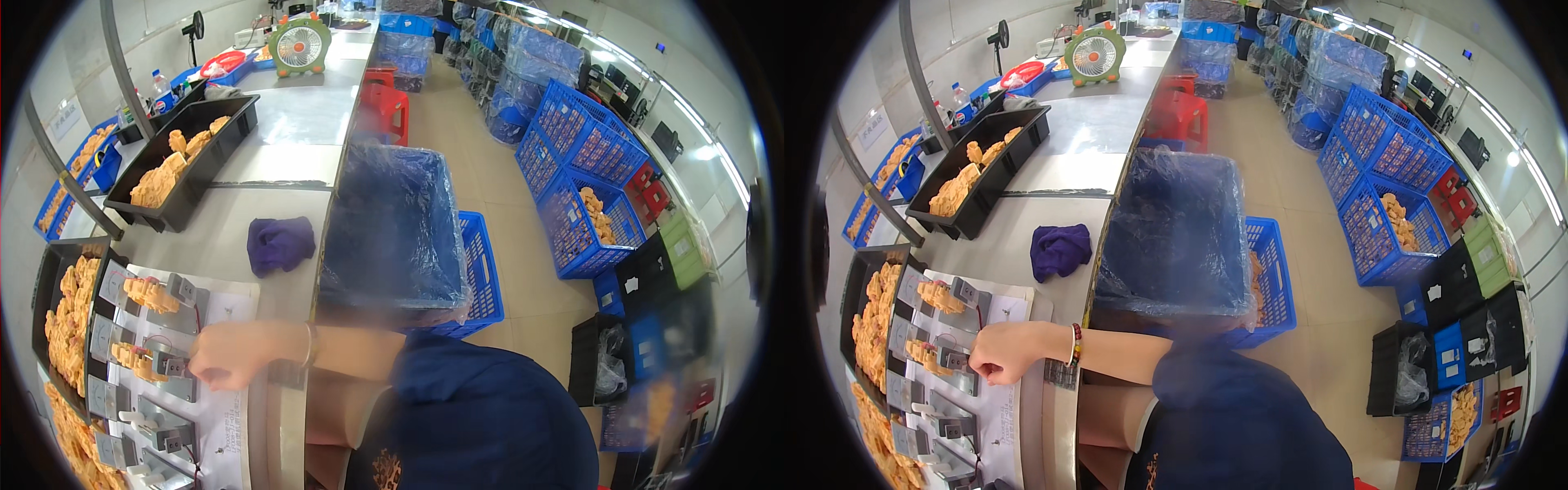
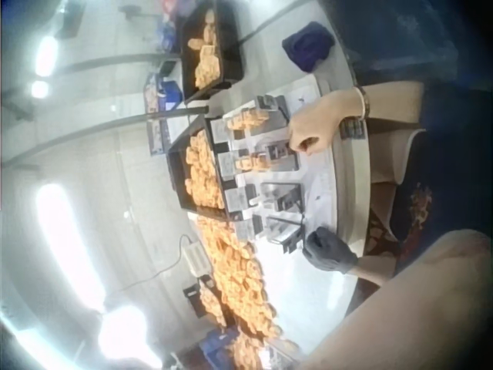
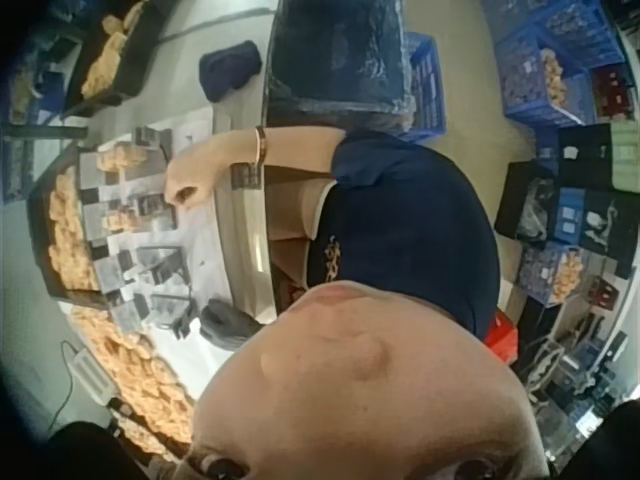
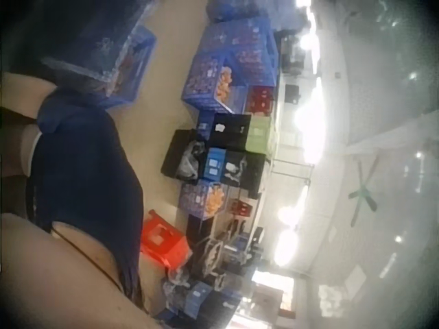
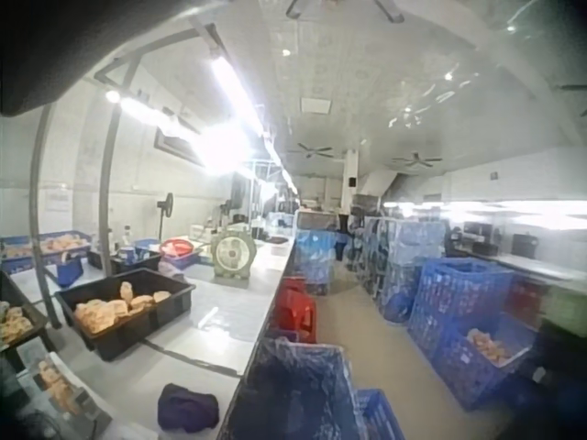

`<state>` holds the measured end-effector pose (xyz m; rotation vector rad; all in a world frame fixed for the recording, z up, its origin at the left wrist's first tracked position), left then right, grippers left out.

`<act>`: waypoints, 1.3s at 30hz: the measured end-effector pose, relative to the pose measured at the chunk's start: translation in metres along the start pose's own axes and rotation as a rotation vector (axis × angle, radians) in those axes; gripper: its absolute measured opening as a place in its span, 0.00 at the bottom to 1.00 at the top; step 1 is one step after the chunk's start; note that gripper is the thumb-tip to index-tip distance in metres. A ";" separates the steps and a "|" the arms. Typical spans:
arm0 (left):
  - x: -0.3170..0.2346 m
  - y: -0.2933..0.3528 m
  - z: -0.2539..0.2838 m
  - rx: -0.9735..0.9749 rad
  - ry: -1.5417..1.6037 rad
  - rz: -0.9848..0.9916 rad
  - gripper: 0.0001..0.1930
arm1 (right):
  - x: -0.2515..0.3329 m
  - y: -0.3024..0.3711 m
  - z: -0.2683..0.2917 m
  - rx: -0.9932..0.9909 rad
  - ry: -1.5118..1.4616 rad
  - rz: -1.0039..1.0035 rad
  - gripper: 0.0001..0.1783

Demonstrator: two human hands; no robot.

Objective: The person assembles plastic gears into a toy housing by hand using an assembly jig, then tests the assembled toy gearbox components.

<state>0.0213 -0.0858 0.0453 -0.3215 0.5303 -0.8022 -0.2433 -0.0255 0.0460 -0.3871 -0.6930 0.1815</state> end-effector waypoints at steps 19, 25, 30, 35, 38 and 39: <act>-0.001 0.005 0.012 -0.086 -0.066 0.220 0.13 | 0.003 0.006 0.001 -0.100 -0.009 0.051 0.05; 0.008 0.007 0.010 -0.042 -0.075 0.177 0.09 | 0.005 0.002 0.000 -0.105 -0.095 0.077 0.05; 0.022 -0.002 -0.004 -0.457 0.118 -0.446 0.09 | -0.002 0.004 0.001 -0.079 -0.146 0.023 0.05; 0.009 -0.003 0.011 0.096 -0.006 0.098 0.12 | -0.009 -0.003 -0.009 -0.046 -0.148 0.009 0.04; 0.007 -0.006 0.008 0.162 0.020 0.135 0.12 | -0.010 -0.003 -0.006 -0.037 -0.158 0.001 0.05; -0.006 -0.008 0.018 0.140 0.049 0.132 0.12 | -0.009 -0.003 -0.006 -0.033 -0.160 -0.003 0.05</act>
Point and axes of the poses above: each hand's wrist, its own y-axis away from the middle knuckle, its own z-axis out of the back of the hand, x = y × z, the point moved 10 cm from there along -y, towards the middle knuckle, and after that the axes turned 8 degrees about x, right-handed, at the moved point
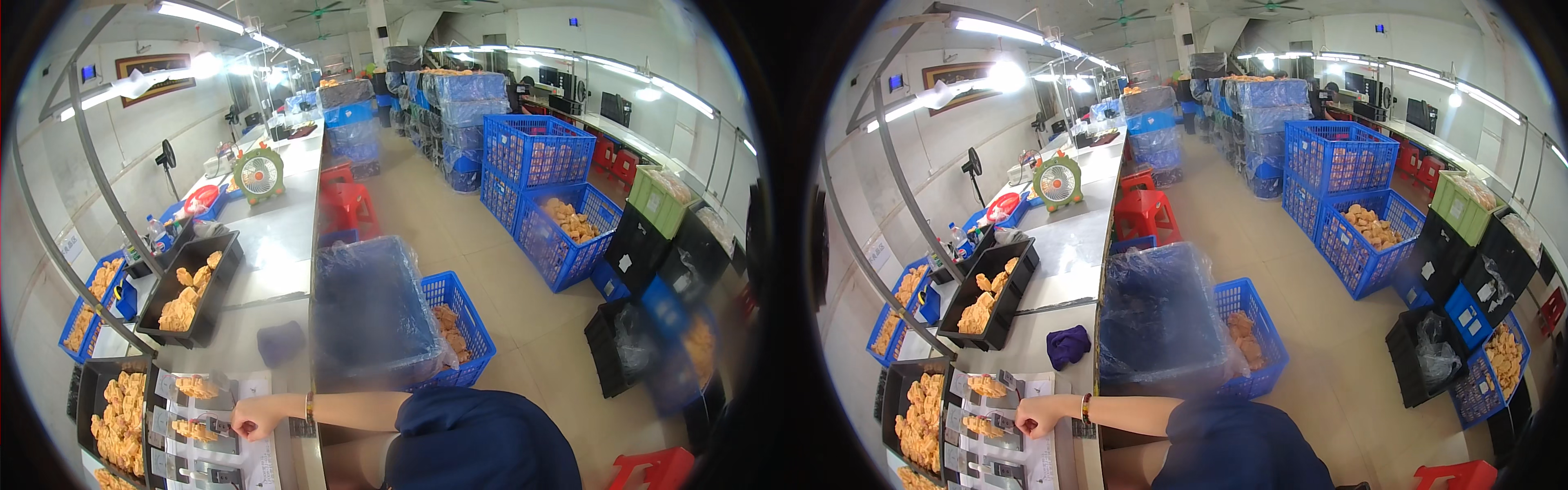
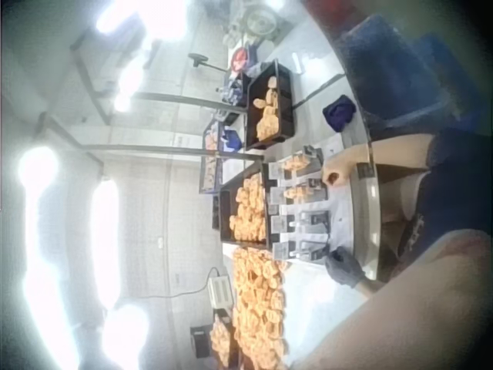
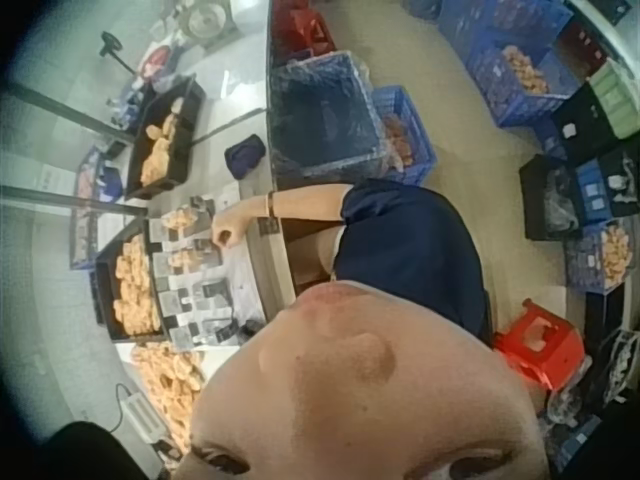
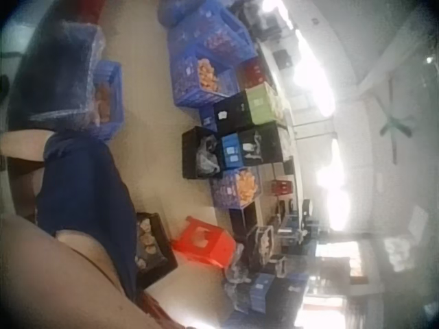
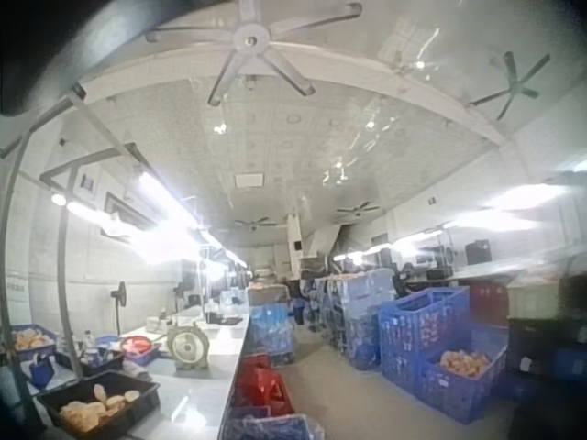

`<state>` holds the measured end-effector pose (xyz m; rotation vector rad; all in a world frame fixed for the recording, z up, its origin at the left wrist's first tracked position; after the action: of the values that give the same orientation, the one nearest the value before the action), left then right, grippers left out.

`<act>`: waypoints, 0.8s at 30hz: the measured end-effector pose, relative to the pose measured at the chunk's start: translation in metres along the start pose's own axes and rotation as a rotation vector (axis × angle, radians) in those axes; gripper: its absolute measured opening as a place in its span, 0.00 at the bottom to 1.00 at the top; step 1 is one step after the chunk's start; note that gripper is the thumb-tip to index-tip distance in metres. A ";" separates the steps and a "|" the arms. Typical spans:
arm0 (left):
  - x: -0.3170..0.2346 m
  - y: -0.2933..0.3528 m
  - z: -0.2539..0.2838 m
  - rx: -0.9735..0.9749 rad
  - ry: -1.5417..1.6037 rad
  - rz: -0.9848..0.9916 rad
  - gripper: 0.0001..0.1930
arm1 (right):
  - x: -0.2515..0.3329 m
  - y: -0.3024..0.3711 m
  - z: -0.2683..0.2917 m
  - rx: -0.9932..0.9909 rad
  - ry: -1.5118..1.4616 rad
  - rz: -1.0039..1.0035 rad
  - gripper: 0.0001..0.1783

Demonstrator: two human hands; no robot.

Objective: The person assembles plastic gears into a toy housing by hand using an assembly jig, then tests the assembled toy gearbox components.

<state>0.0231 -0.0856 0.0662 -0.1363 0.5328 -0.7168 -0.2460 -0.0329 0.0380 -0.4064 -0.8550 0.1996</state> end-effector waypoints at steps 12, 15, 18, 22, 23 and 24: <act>-0.407 -0.059 0.163 -0.464 0.156 -0.619 0.12 | -0.001 -0.001 -0.001 -0.017 0.021 0.005 0.05; -0.364 -0.075 0.144 -0.274 0.091 -0.355 0.12 | 0.005 0.001 -0.001 -0.012 0.022 -0.021 0.04; -0.119 -0.025 0.039 -0.143 0.031 -0.201 0.12 | -0.002 0.006 0.006 -0.026 -0.008 -0.034 0.04; 0.031 -0.007 -0.030 -0.017 -0.025 -0.092 0.12 | 0.001 0.010 0.009 -0.040 0.008 -0.049 0.04; 0.085 0.027 -0.025 -0.094 -0.068 0.153 0.12 | 0.011 -0.043 -0.048 0.172 -0.085 0.065 0.04; 0.020 -0.008 -0.018 -0.470 0.101 -0.606 0.12 | -0.004 -0.002 -0.002 0.007 -0.029 -0.032 0.04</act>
<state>0.0214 -0.1031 0.0445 -0.7253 0.7625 -1.1810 -0.2465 -0.0361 0.0348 -0.3838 -0.8889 0.1788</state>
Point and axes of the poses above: each hand's wrist, its own y-axis away from the middle knuckle, its own z-axis out of the back of the hand, x = y × z, the point moved 10 cm from there along -y, towards the middle knuckle, and after that the axes turned 8 degrees about x, right-handed, at the moved point
